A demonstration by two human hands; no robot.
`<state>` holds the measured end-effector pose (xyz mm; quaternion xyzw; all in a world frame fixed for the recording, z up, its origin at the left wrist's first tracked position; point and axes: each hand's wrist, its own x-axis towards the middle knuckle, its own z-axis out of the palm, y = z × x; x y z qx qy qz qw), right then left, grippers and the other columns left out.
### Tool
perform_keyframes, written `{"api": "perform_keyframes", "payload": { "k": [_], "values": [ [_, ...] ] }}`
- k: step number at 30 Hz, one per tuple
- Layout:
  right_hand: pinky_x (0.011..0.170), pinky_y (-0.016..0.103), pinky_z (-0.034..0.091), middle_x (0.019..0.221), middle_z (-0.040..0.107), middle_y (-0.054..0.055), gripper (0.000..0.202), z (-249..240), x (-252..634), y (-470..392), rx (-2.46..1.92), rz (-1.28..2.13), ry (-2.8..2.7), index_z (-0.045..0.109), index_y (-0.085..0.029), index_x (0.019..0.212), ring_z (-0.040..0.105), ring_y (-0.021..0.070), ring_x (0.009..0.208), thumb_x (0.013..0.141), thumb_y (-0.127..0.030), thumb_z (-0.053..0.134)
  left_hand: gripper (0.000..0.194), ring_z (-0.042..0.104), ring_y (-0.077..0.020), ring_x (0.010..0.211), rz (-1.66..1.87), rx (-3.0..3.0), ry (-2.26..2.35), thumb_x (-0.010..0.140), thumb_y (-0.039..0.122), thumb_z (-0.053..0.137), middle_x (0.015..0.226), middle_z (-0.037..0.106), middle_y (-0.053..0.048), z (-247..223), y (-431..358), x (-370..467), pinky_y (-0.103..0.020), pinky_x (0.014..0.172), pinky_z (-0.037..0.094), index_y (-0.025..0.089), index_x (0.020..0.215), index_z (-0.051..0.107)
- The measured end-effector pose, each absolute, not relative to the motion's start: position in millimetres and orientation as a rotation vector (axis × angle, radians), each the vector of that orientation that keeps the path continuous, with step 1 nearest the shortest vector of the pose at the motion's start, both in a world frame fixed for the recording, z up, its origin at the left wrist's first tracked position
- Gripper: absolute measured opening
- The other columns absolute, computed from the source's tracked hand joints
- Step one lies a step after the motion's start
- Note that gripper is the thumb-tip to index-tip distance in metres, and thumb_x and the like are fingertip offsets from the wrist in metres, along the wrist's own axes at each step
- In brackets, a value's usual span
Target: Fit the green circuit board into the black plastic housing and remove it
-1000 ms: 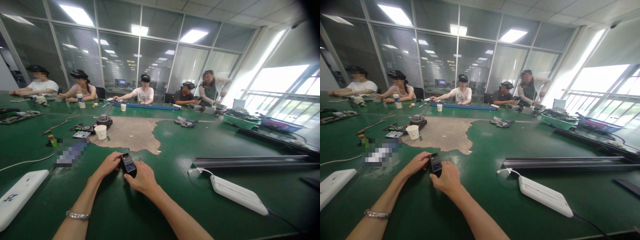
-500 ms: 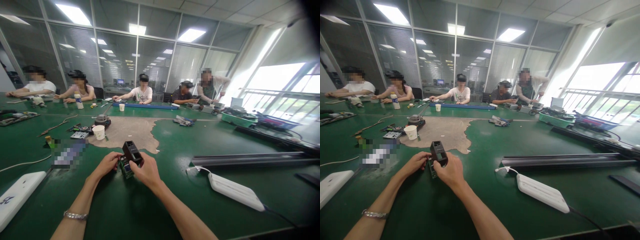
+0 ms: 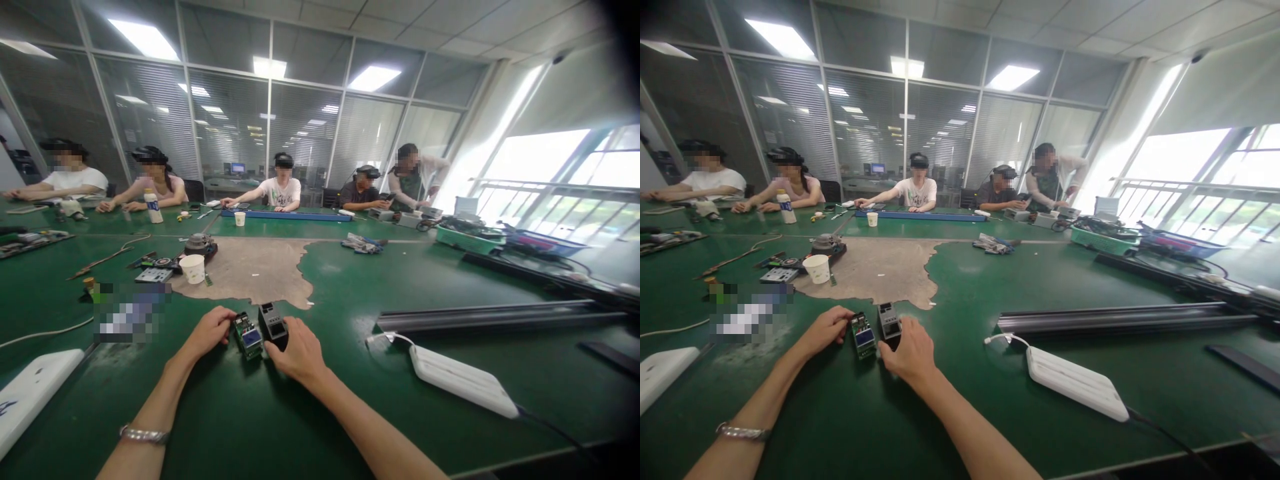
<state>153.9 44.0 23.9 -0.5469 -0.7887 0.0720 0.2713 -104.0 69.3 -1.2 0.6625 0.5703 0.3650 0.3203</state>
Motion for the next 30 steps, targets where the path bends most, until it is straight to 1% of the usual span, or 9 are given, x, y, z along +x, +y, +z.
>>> {"api": "perform_keyframes", "payload": {
  "k": [2,4,8,11,14,18,21,25,30],
  "values": [
    [0.082,0.033,0.04,0.104,0.057,0.009,0.055,24.2,153.4,42.8,-1.427,0.158,-2.091,0.049,-0.019,0.117,0.053,0.0242,0.098,0.074,-0.051,0.059,0.029,0.058,-0.0096,0.056,0.947,1.745,1.508,0.08,0.027,0.041,0.088,0.05,-0.002,0.1,68.1,-104.1,-0.023,0.05,0.052,0.016,0.097,0.063],
    [0.086,0.034,0.04,0.108,0.055,0.01,0.059,25.3,152.9,43.6,-1.4,0.152,-2.074,0.047,-0.018,0.121,0.051,0.0251,0.102,0.074,-0.05,0.06,0.03,0.057,-0.0092,0.054,0.937,1.748,1.506,0.08,0.027,0.041,0.089,0.05,-0.001,1.4,67.3,-104.0,-0.024,0.051,0.052,0.016,0.098,0.063],
    [0.088,0.034,0.04,0.107,0.057,0.009,0.053,25.0,148.3,46.3,-1.317,0.195,-2.096,0.047,-0.018,0.122,0.052,0.0245,0.102,0.076,-0.042,0.058,0.029,0.057,-0.0102,0.056,0.935,1.732,1.476,0.079,0.028,0.042,0.086,0.051,-0.001,3.4,67.6,-103.3,-0.024,0.051,0.052,0.015,0.094,0.063],
    [0.087,0.034,0.041,0.103,0.059,0.009,0.045,22.1,144.3,47.8,-1.3,0.214,-2.09,0.05,-0.018,0.117,0.053,0.0242,0.099,0.077,-0.036,0.057,0.029,0.057,-0.0104,0.057,0.926,1.709,1.474,0.079,0.029,0.043,0.084,0.052,-0.001,3.3,69.0,-103.3,-0.024,0.051,0.052,0.015,0.095,0.063],
    [0.084,0.034,0.042,0.099,0.059,0.009,0.04,19.3,144.9,51.1,-1.359,0.24,-2.03,0.054,-0.017,0.109,0.054,0.0245,0.096,0.075,-0.036,0.058,0.029,0.057,-0.0103,0.056,0.911,1.717,1.481,0.078,0.029,0.044,0.084,0.053,-0.001,2.9,69.8,-103.7,-0.024,0.051,0.052,0.016,0.095,0.064],
    [0.078,0.031,0.043,0.09,0.059,0.007,0.028,21.6,151.0,57.2,-1.373,0.32,-1.948,0.058,-0.018,0.095,0.055,0.0209,0.085,0.074,-0.035,0.06,0.03,0.057,-0.0107,0.055,0.909,1.698,1.475,0.077,0.028,0.043,0.082,0.054,-0.001,2.3,70.8,-104.5,-0.024,0.051,0.052,0.015,0.096,0.063],
    [0.075,0.029,0.042,0.087,0.06,0.005,0.023,29.9,151.3,55.5,-1.283,0.337,-1.9,0.059,-0.018,0.092,0.055,0.0187,0.082,0.075,-0.033,0.06,0.031,0.057,-0.0106,0.052,0.906,1.678,1.47,0.076,0.027,0.044,0.076,0.056,0.001,1.3,71.4,-105.6,-0.024,0.051,0.051,0.015,0.098,0.062],
    [0.07,0.027,0.04,0.083,0.061,0.002,0.021,44.1,143.2,42.0,-1.158,0.348,-1.921,0.061,-0.018,0.091,0.054,0.0164,0.077,0.076,-0.033,0.06,0.03,0.056,-0.011,0.051,0.915,1.662,1.423,0.074,0.025,0.043,0.072,0.057,0.001,1.3,69.9,-106.2,-0.024,0.051,0.05,0.014,0.094,0.062],
    [0.068,0.026,0.039,0.078,0.061,0.003,0.023,54.9,132.0,30.0,-1.182,0.315,-1.988,0.062,-0.017,0.085,0.054,0.0169,0.075,0.077,-0.039,0.06,0.031,0.056,-0.0107,0.052,0.955,1.646,1.418,0.073,0.025,0.042,0.075,0.057,0.0,2.0,67.2,-105.2,-0.024,0.051,0.049,0.015,0.093,0.063]
  ]
}}
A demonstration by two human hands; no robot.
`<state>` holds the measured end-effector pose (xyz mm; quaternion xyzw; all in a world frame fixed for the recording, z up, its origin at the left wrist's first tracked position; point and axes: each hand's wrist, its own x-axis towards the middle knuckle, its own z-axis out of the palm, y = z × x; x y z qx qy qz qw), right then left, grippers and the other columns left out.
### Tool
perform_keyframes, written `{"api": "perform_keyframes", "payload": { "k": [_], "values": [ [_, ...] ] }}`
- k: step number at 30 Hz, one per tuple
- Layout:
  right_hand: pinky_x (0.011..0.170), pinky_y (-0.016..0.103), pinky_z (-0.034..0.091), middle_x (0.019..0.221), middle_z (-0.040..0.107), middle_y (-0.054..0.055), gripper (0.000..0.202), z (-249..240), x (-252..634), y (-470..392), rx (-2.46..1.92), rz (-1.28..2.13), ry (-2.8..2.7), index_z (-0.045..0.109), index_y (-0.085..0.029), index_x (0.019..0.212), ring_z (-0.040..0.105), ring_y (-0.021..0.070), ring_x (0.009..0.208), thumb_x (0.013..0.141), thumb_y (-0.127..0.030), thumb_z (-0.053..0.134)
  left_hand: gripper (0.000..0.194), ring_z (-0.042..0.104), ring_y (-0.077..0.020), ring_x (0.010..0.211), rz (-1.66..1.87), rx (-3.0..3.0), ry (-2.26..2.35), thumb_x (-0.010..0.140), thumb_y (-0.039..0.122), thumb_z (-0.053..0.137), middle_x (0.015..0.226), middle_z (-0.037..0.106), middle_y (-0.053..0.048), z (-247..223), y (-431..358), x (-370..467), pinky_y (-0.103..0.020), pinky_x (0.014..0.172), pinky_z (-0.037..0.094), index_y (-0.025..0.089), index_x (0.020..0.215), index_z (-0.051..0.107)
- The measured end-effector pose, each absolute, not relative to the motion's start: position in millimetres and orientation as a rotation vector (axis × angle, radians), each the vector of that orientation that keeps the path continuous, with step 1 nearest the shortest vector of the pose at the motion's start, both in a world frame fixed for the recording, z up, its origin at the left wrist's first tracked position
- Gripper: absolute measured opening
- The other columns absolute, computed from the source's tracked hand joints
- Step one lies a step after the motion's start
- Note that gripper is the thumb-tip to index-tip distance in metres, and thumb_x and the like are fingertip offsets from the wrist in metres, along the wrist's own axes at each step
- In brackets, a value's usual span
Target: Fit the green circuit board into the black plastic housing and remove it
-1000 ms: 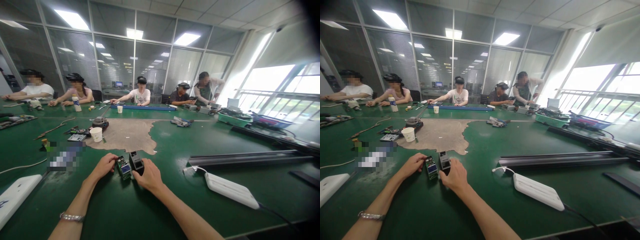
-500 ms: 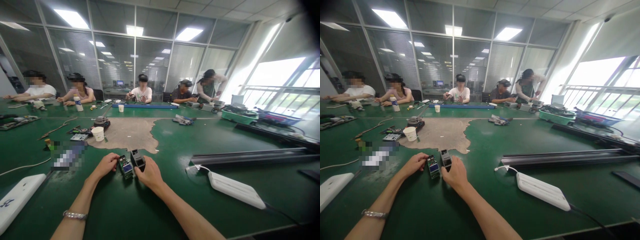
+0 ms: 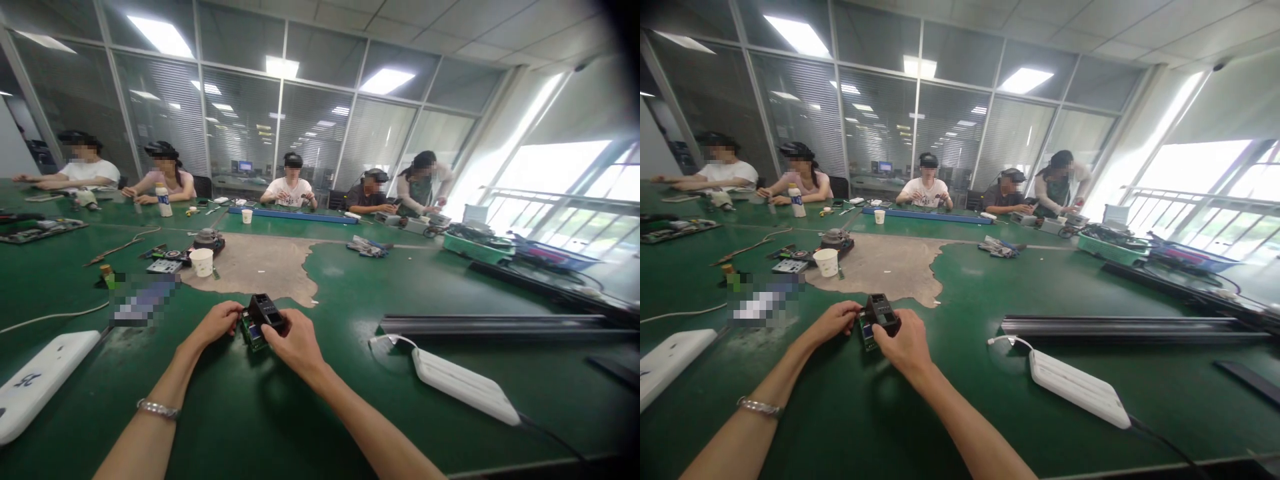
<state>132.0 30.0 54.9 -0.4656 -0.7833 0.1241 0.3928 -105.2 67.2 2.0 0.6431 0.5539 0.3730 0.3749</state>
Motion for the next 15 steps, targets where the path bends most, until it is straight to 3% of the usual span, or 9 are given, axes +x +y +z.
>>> {"api": "perform_keyframes", "payload": {
  "k": [9,15],
  "values": [
    [0.069,0.026,0.04,0.083,0.062,0.006,0.028,62.6,111.4,27.1,-1.237,0.251,-2.091,0.063,-0.017,0.085,0.056,0.0186,0.079,0.078,-0.044,0.058,0.024,0.054,-0.0112,0.053,0.974,1.62,1.357,0.074,0.028,0.045,0.069,0.054,0.001,2.9,67.4,-105.4,-0.023,0.048,0.048,0.015,0.086,0.062],
    [0.072,0.027,0.041,0.082,0.061,0.007,0.024,58.6,106.9,26.1,-1.274,0.197,-2.118,0.06,-0.017,0.083,0.056,0.0197,0.08,0.078,-0.04,0.057,0.032,0.054,-0.0099,0.051,1.011,1.526,1.326,0.077,0.028,0.041,0.072,0.055,0.001,4.4,64.8,-106.0,-0.024,0.049,0.049,0.016,0.1,0.059]
  ]
}}
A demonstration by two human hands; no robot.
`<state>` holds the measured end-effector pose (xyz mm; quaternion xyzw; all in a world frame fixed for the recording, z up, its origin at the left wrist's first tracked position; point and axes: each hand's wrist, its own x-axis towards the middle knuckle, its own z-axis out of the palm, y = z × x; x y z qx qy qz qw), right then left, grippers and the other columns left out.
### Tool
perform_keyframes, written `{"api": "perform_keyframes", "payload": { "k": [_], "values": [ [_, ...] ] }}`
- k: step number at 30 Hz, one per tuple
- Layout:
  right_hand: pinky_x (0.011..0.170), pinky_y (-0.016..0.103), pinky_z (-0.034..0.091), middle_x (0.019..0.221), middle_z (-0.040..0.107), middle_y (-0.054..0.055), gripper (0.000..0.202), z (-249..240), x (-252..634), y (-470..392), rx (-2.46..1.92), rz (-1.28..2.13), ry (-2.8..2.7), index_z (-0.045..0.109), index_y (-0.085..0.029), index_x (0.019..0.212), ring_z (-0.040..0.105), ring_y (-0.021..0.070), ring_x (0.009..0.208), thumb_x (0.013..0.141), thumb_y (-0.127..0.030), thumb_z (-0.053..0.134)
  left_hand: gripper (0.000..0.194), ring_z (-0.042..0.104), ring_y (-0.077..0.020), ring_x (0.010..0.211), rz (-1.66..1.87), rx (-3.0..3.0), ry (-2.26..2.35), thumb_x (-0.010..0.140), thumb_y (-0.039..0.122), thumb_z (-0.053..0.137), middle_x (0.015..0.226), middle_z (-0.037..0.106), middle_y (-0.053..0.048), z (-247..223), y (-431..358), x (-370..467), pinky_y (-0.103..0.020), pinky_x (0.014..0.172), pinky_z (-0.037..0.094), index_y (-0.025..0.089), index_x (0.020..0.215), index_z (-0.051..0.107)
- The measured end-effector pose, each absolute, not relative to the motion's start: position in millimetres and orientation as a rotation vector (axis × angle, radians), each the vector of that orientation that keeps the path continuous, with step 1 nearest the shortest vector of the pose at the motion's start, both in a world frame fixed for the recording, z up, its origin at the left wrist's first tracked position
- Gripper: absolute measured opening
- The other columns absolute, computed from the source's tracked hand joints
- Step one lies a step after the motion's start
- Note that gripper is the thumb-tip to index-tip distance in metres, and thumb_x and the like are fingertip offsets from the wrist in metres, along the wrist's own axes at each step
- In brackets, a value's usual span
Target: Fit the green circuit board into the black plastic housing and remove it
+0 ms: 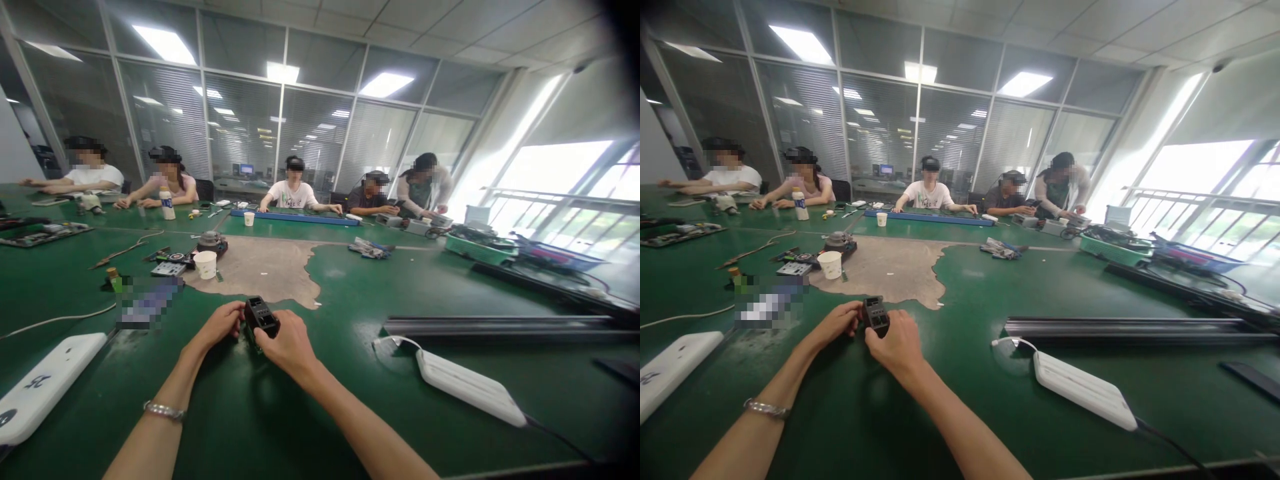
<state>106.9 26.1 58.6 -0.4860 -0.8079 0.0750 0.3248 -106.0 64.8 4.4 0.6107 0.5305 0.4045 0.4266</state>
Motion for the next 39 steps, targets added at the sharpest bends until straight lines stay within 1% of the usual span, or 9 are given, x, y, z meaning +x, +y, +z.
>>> {"api": "perform_keyframes", "payload": {
  "k": [4,8,15,20,27,31,34,37,39],
  "values": [
    [0.073,0.029,0.042,0.086,0.061,0.008,0.028,52.5,106.6,24.9,-1.311,0.202,-2.162,0.059,-0.017,0.088,0.056,0.0203,0.081,0.078,-0.043,0.057,0.04,0.054,-0.0101,0.054,1.052,1.452,1.285,0.08,0.031,0.041,0.076,0.054,0.0,6.2,64.6,-106.3,-0.024,0.048,0.05,0.017,0.114,0.055],
    [0.072,0.031,0.043,0.089,0.059,0.008,0.035,47.7,108.3,22.8,-1.338,0.179,-2.225,0.057,-0.018,0.093,0.056,0.022,0.081,0.076,-0.049,0.059,0.046,0.053,-0.0102,0.054,1.096,1.421,1.309,0.085,0.046,0.04,0.078,0.054,-0.001,7.8,64.9,-104.9,-0.023,0.045,0.048,0.016,0.116,0.056],
    [0.074,0.032,0.044,0.092,0.055,0.007,0.048,38.1,113.4,23.6,-1.278,0.274,-2.226,0.057,-0.019,0.096,0.055,0.0212,0.083,0.072,-0.06,0.061,0.047,0.054,-0.0122,0.051,0.991,1.555,1.424,0.08,0.058,0.048,0.06,0.052,0.002,5.5,66.6,-105.1,-0.022,0.044,0.046,0.014,0.089,0.061],
    [0.075,0.029,0.044,0.094,0.055,0.005,0.033,28.1,111.4,20.3,-1.215,0.39,-2.165,0.057,-0.02,0.096,0.054,0.0182,0.083,0.075,-0.044,0.064,0.047,0.055,-0.0128,0.051,0.947,1.58,1.429,0.08,0.06,0.047,0.061,0.053,0.002,6.4,67.2,-104.1,-0.024,0.047,0.047,0.015,0.081,0.059],
    [0.074,0.026,0.042,0.085,0.056,0.003,0.016,43.2,110.4,18.1,-1.123,0.396,-2.063,0.057,-0.019,0.087,0.052,0.0178,0.084,0.076,-0.031,0.06,0.055,0.053,-0.0125,0.05,0.989,1.463,1.381,0.085,0.062,0.036,0.058,0.051,0.001,5.6,68.0,-102.3,-0.024,0.047,0.048,0.013,0.084,0.059],
    [0.078,0.026,0.041,0.089,0.06,0.003,0.018,60.7,119.3,27.9,-1.089,0.361,-1.982,0.058,-0.02,0.094,0.053,0.0177,0.088,0.077,-0.028,0.058,0.053,0.055,-0.0121,0.053,1.022,1.43,1.341,0.086,0.056,0.037,0.068,0.056,-0.002,9.1,65.5,-103.1,-0.024,0.049,0.048,0.011,0.095,0.061],
    [0.08,0.027,0.04,0.095,0.062,0.004,0.023,62.8,133.7,44.0,-1.231,0.332,-1.921,0.059,-0.02,0.098,0.055,0.0186,0.091,0.076,-0.027,0.057,0.042,0.056,-0.0123,0.06,0.991,1.475,1.318,0.082,0.04,0.044,0.082,0.058,-0.004,12.3,64.2,-103.2,-0.025,0.052,0.05,0.014,0.112,0.059],
    [0.072,0.028,0.041,0.087,0.063,0.006,0.02,54.0,149.1,59.5,-1.462,0.354,-1.964,0.059,-0.019,0.089,0.057,0.0201,0.082,0.075,-0.032,0.057,0.05,0.056,-0.0121,0.062,0.9,1.556,1.336,0.07,0.022,0.049,0.09,0.058,-0.004,13.7,64.0,-103.5,-0.025,0.053,0.051,0.018,0.119,0.056],
    [0.07,0.029,0.04,0.084,0.063,0.008,0.022,46.7,156.6,65.0,-1.562,0.331,-2.019,0.058,-0.018,0.088,0.059,0.0217,0.081,0.074,-0.035,0.057,0.056,0.056,-0.012,0.062,0.853,1.606,1.352,0.065,0.017,0.048,0.092,0.059,-0.004,13.8,63.6,-104.0,-0.025,0.053,0.05,0.018,0.12,0.055]
  ]
}}
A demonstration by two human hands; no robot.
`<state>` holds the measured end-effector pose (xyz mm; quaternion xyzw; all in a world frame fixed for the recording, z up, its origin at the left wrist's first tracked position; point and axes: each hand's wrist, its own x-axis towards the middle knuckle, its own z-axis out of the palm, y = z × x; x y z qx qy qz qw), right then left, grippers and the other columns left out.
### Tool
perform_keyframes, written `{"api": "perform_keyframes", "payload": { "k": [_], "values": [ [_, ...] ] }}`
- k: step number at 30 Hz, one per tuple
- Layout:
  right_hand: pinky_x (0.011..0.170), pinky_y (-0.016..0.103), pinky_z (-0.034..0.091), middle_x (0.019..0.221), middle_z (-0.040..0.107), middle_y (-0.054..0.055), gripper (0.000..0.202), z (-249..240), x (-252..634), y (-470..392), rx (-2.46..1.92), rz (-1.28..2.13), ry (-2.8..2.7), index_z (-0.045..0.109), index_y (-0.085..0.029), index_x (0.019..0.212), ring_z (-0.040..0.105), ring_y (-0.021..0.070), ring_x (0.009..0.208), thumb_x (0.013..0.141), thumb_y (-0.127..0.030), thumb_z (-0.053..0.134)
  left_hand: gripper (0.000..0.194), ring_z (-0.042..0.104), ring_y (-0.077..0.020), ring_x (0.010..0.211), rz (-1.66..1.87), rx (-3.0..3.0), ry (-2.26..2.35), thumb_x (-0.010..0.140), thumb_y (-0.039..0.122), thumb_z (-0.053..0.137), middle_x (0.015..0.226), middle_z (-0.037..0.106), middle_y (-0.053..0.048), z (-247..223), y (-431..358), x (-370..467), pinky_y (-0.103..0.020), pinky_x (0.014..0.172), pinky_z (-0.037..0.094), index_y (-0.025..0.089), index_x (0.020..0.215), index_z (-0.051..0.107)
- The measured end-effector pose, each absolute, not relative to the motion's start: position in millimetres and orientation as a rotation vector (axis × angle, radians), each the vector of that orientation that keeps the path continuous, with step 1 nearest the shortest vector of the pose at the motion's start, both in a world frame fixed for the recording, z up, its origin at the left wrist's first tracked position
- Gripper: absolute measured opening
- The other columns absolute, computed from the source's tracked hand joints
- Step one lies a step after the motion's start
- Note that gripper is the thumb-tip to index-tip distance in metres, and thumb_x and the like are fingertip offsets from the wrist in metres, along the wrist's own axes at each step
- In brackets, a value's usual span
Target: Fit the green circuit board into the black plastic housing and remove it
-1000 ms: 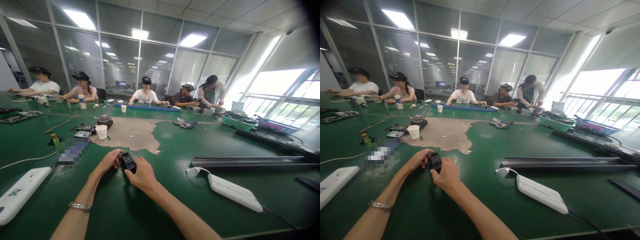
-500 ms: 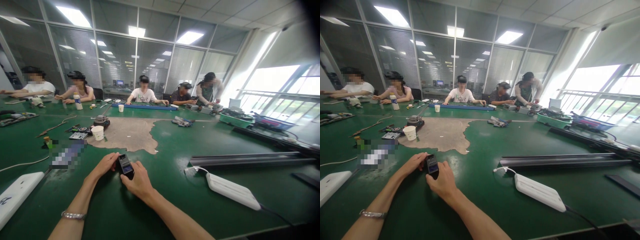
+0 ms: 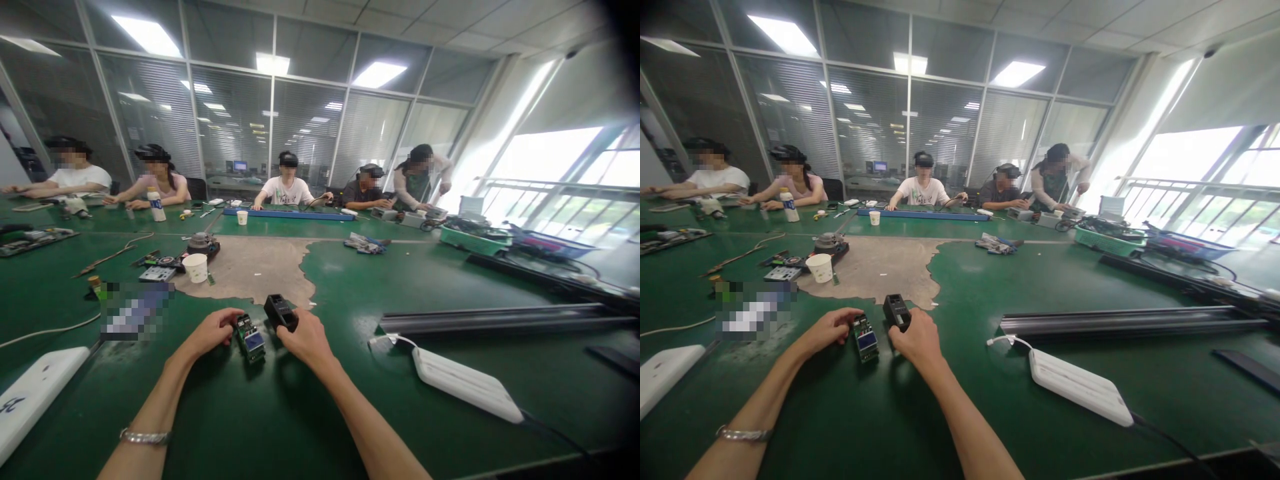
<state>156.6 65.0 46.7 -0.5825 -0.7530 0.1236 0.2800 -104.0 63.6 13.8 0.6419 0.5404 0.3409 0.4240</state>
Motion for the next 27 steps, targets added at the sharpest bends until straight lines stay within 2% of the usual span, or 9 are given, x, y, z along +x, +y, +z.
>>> {"api": "perform_keyframes", "payload": {
  "k": [5,8,10,18,27],
  "values": [
    [0.071,0.033,0.041,0.092,0.061,0.012,0.04,41.0,162.3,61.4,-1.658,0.279,-2.193,0.055,-0.016,0.096,0.06,0.0258,0.084,0.07,-0.046,0.062,0.057,0.055,-0.0127,0.061,0.812,1.723,1.402,0.065,0.017,0.05,0.09,0.059,-0.004,14.0,59.3,-105.9,-0.023,0.051,0.046,0.018,0.121,0.055],
    [0.077,0.035,0.041,0.103,0.057,0.014,0.058,44.4,162.2,56.5,-1.628,0.255,-2.217,0.052,-0.016,0.105,0.057,0.0274,0.093,0.066,-0.058,0.063,0.048,0.055,-0.0138,0.065,0.798,1.835,1.432,0.067,0.019,0.052,0.093,0.057,-0.004,13.3,58.1,-106.5,-0.023,0.052,0.044,0.019,0.114,0.061],
    [0.079,0.035,0.041,0.106,0.055,0.014,0.061,45.6,162.1,55.3,-1.617,0.232,-2.207,0.051,-0.017,0.107,0.056,0.0274,0.097,0.066,-0.06,0.063,0.04,0.054,-0.0142,0.068,0.789,1.92,1.446,0.068,0.019,0.054,0.092,0.057,-0.004,12.1,59.1,-106.8,-0.023,0.057,0.044,0.018,0.106,0.064],
    [0.072,0.03,0.04,0.088,0.061,0.009,0.025,45.9,157.1,59.5,-1.582,0.283,-2.159,0.058,-0.017,0.087,0.057,0.0218,0.081,0.072,-0.036,0.06,0.018,0.052,-0.0146,0.069,0.72,2.045,1.528,0.07,0.021,0.055,0.086,0.055,-0.002,9.8,63.7,-105.9,-0.025,0.063,0.041,0.016,0.086,0.064],
    [0.075,0.027,0.039,0.086,0.064,0.003,0.019,66.8,128.7,33.6,-1.164,0.402,-2.048,0.062,-0.019,0.088,0.056,0.018,0.082,0.076,-0.034,0.059,0.019,0.053,-0.0143,0.068,0.787,1.95,1.538,0.069,0.02,0.056,0.082,0.055,0.0,7.5,59.1,-106.2,-0.025,0.06,0.041,0.016,0.087,0.061]
  ]
}}
